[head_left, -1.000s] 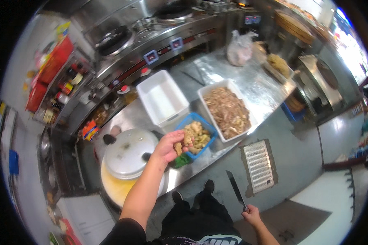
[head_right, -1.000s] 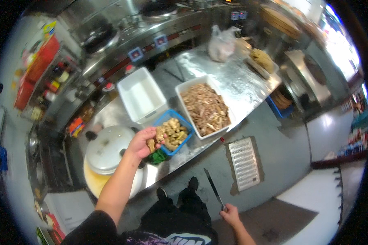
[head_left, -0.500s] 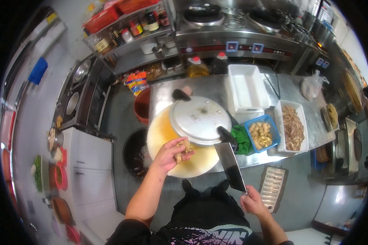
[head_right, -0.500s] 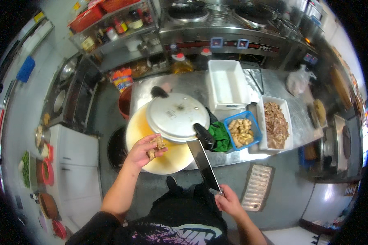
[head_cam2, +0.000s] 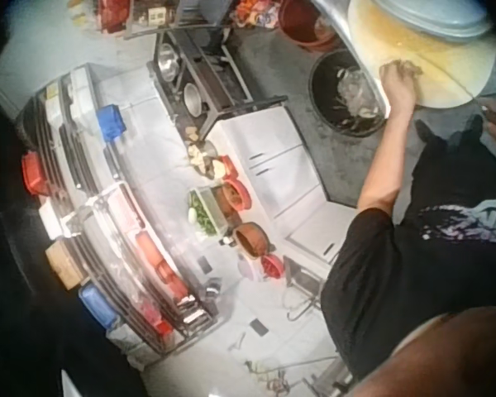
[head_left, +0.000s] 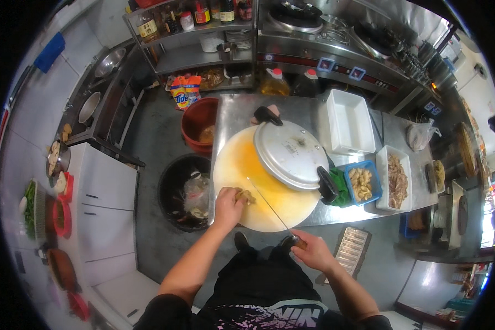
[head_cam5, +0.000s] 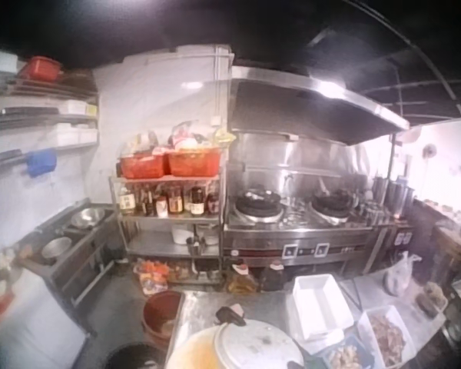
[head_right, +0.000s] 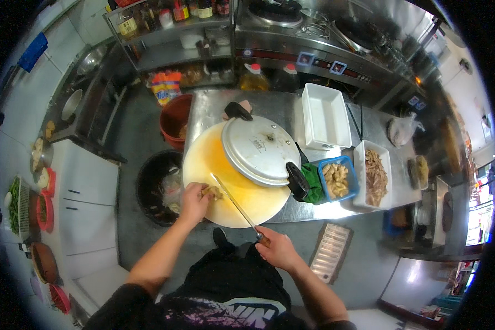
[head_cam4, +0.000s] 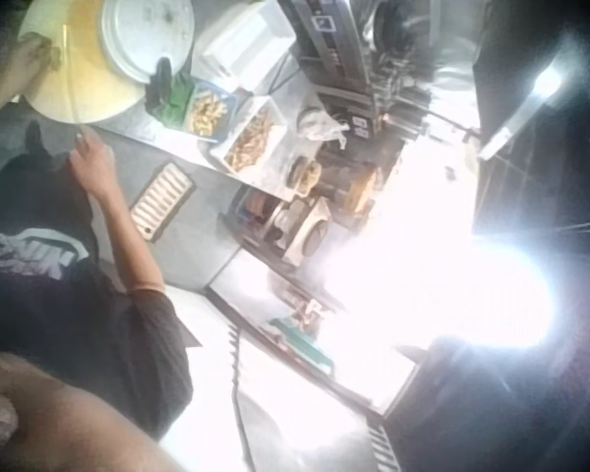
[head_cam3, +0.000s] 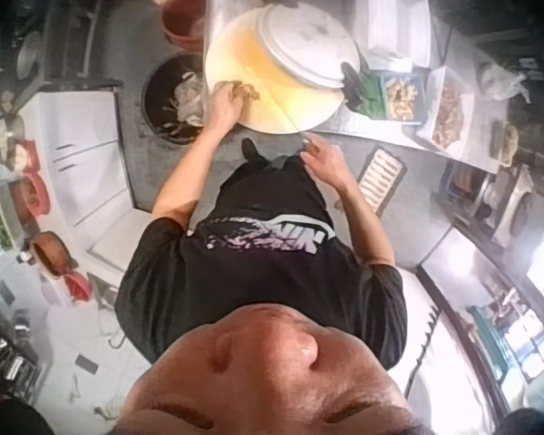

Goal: The person prepares ingredients in a commercial kitchen. They chop ginger on a cutting board, wash raw meat in a sink, and rinse dried mushrooms under running water, placing each into a metal bowl.

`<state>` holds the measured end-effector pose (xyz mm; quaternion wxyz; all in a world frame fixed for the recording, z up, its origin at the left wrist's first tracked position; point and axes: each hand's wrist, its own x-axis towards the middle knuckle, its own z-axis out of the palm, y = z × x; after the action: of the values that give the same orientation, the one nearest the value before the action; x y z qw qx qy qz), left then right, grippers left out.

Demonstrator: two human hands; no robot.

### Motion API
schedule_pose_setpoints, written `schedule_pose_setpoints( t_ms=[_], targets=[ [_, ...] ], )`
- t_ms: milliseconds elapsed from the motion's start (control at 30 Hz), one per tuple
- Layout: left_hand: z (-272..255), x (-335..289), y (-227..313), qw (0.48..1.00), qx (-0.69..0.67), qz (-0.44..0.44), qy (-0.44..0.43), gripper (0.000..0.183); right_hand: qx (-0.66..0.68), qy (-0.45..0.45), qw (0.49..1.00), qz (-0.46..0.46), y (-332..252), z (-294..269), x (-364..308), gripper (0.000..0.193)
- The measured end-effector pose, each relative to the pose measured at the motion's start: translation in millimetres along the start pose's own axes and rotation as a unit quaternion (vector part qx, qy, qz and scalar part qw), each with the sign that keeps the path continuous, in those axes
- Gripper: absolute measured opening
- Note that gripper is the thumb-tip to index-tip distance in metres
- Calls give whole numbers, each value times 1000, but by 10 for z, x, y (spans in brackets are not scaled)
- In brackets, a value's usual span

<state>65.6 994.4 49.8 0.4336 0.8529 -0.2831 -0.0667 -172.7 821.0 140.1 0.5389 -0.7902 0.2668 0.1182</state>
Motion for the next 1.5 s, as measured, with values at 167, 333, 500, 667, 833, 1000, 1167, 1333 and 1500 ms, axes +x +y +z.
schedule_pose_setpoints(
  t_ms=[167, 333, 500, 667, 833, 1000, 1167, 1333, 1500],
  targets=[
    [-161, 14, -165, 969, 23, 244, -8, 21, 77, -26, 994, 76, -113, 51, 78, 46],
    [-165, 141, -184, 937, 44, 343, -49, 23, 153, -25, 981, 121, -130, 58, 115, 42],
    [-129, 180, -155, 934, 63, 346, -58, 21, 155, -41, 976, 146, -117, -6, 130, 43],
    [-107, 178, -117, 938, 73, 334, -61, 18, 160, -50, 975, 147, -82, -44, 115, 44],
    [-98, 188, -78, 935, 69, 344, -46, 20, 156, -40, 975, 151, -24, -18, 77, 45],
    [-107, 140, -27, 945, 67, 318, -47, 22, 154, -34, 977, 142, 16, -10, 75, 45],
    [-128, 127, -7, 949, 58, 304, -54, 23, 152, -33, 979, 135, 20, -42, 76, 44],
    [-120, 162, -18, 940, 76, 329, -39, 23, 166, -39, 975, 144, -45, -113, 29, 43],
    [-82, 155, -28, 942, 87, 322, -36, 22, 185, -49, 970, 152, -135, -141, -10, 38]
  ],
)
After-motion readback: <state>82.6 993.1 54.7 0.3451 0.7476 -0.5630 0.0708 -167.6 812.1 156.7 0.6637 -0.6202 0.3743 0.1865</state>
